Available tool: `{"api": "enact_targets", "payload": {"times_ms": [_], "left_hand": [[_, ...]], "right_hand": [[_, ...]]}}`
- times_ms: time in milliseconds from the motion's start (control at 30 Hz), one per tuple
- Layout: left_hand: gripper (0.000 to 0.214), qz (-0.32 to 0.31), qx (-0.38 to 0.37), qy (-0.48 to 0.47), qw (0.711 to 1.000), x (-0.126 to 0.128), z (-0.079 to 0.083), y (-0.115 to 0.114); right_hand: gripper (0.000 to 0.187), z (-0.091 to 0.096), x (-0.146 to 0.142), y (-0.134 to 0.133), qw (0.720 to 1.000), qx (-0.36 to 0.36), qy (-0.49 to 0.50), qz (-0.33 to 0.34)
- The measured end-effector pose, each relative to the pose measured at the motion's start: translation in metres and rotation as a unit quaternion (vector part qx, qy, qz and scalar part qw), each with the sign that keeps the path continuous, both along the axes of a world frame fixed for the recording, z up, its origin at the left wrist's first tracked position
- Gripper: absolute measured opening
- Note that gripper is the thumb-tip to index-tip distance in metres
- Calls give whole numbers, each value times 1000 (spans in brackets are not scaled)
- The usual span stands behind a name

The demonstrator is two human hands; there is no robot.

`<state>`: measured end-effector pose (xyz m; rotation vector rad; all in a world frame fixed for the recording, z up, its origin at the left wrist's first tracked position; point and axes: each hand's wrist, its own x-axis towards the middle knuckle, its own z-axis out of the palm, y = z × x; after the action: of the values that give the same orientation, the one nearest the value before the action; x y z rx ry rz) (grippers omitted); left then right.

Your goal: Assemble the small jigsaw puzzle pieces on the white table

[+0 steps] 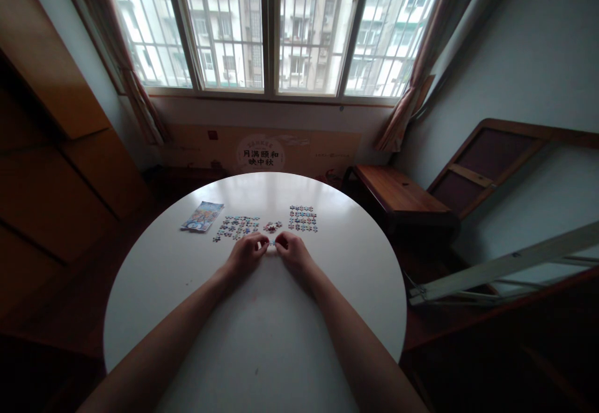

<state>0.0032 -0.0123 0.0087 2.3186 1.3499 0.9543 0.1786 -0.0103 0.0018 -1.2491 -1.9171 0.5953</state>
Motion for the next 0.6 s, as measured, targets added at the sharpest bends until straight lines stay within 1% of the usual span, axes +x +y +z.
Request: {"api": "enact_targets", "payload": {"times_ms": [600], "left_hand": [[13,-3,12,15,1000,-1,-1,0]], "right_hand": [[8,0,0,-1,1000,4,3,2]]}}
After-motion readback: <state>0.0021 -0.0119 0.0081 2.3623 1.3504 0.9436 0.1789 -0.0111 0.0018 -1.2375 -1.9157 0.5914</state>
